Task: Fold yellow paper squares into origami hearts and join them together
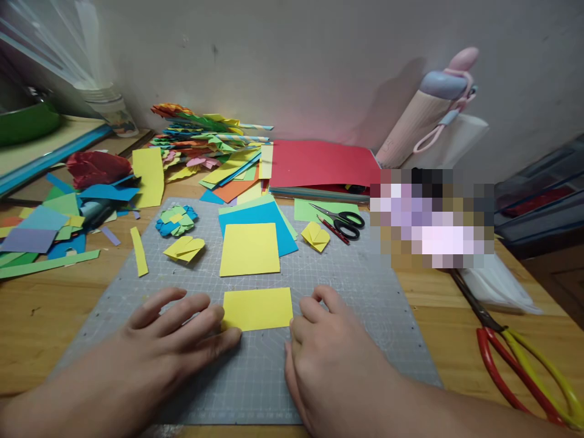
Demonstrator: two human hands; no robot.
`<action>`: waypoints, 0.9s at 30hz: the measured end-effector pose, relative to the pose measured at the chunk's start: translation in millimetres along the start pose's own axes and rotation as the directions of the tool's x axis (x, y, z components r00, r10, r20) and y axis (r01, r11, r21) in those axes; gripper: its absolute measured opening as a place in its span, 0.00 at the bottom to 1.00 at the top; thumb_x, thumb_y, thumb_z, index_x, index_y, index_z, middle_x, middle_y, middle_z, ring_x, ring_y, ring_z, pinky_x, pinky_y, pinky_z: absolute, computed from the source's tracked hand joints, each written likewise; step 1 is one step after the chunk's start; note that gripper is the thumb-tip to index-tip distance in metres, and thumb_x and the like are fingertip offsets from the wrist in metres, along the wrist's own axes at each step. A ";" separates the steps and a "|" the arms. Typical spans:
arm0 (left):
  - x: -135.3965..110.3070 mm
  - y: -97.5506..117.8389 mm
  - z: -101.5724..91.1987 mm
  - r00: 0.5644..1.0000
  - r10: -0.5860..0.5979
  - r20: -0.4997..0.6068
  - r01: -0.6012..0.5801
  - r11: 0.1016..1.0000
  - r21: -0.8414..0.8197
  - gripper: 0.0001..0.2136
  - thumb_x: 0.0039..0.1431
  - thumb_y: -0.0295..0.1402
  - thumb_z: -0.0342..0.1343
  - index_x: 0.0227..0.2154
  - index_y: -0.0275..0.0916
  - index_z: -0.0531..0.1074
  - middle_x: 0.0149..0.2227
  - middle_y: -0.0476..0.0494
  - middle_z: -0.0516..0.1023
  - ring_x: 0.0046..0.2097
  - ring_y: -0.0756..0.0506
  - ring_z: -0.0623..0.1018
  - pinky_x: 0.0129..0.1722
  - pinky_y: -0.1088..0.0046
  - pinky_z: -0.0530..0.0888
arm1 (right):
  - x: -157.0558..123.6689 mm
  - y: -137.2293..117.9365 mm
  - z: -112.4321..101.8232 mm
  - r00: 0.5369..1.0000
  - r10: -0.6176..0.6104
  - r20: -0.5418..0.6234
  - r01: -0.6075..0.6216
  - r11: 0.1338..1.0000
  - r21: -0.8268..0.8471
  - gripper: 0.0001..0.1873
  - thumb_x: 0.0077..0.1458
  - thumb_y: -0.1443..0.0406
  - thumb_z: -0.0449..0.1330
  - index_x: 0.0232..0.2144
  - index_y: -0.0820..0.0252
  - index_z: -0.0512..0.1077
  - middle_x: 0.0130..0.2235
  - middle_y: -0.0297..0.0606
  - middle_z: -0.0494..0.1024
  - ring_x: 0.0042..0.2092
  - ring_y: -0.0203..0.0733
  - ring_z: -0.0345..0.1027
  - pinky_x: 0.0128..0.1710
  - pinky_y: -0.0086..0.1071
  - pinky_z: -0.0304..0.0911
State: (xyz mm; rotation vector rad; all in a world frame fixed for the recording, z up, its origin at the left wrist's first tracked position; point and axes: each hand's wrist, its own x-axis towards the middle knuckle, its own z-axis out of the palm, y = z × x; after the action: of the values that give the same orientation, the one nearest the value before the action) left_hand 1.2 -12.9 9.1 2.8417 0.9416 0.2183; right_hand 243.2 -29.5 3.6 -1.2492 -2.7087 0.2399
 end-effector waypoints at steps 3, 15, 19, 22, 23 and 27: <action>-4.0 -0.9 0.4 1.000 -0.004 -0.018 0.005 1.000 0.013 0.16 0.58 0.30 0.55 0.49 0.51 0.70 0.44 0.56 0.76 0.49 0.48 0.71 0.58 0.70 0.48 | -1.2 0.1 -0.1 1.000 0.009 0.000 -0.009 1.000 0.003 0.14 0.56 0.72 0.50 0.21 0.60 0.68 0.22 0.35 0.70 0.29 0.41 0.58 0.39 0.42 0.49; -23.2 -6.2 3.6 0.999 -0.030 -0.034 0.034 0.991 0.126 0.17 0.57 0.32 0.54 0.49 0.53 0.70 0.43 0.54 0.76 0.47 0.45 0.71 0.59 0.66 0.48 | -0.7 1.2 0.5 1.000 -0.009 0.026 0.010 1.000 -0.022 0.15 0.56 0.72 0.49 0.21 0.60 0.68 0.22 0.36 0.69 0.29 0.41 0.57 0.39 0.42 0.47; -12.8 5.6 2.0 0.991 -0.028 -0.127 0.046 0.989 0.138 0.10 0.61 0.36 0.50 0.42 0.48 0.74 0.37 0.51 0.76 0.44 0.44 0.70 0.55 0.64 0.53 | 0.6 1.7 3.2 1.000 -0.021 -0.013 0.021 1.000 0.004 0.15 0.56 0.72 0.50 0.20 0.60 0.68 0.22 0.36 0.69 0.29 0.41 0.56 0.39 0.42 0.48; 2.5 15.2 1.0 0.999 -0.044 -0.003 0.044 0.998 0.043 0.14 0.63 0.36 0.47 0.50 0.46 0.69 0.35 0.51 0.75 0.38 0.45 0.70 0.45 0.65 0.61 | 2.9 4.9 3.9 0.997 -0.033 -0.074 0.035 0.999 0.027 0.15 0.56 0.72 0.50 0.20 0.60 0.68 0.21 0.36 0.68 0.29 0.41 0.56 0.38 0.41 0.49; 7.5 17.1 0.9 0.998 -0.043 0.038 0.043 0.999 -0.003 0.16 0.63 0.35 0.47 0.53 0.45 0.66 0.35 0.50 0.75 0.37 0.45 0.70 0.42 0.66 0.63 | 3.9 6.4 2.7 0.995 -0.025 -0.098 0.029 0.999 0.041 0.15 0.56 0.72 0.50 0.19 0.60 0.68 0.21 0.36 0.68 0.29 0.41 0.55 0.37 0.40 0.49; 20.0 18.3 2.9 0.995 -0.029 0.100 0.041 0.991 -0.124 0.21 0.63 0.32 0.47 0.59 0.46 0.59 0.36 0.47 0.74 0.38 0.44 0.70 0.39 0.66 0.64 | 6.9 9.1 -8.6 0.978 0.051 -0.203 -0.014 0.984 0.179 0.15 0.57 0.72 0.49 0.20 0.61 0.66 0.22 0.35 0.64 0.27 0.39 0.54 0.31 0.37 0.49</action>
State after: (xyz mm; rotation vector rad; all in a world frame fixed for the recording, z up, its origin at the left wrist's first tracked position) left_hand 28.3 -15.6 11.4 2.6919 0.9227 0.1284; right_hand 247.1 -17.7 10.6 -1.1971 -2.4345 0.3273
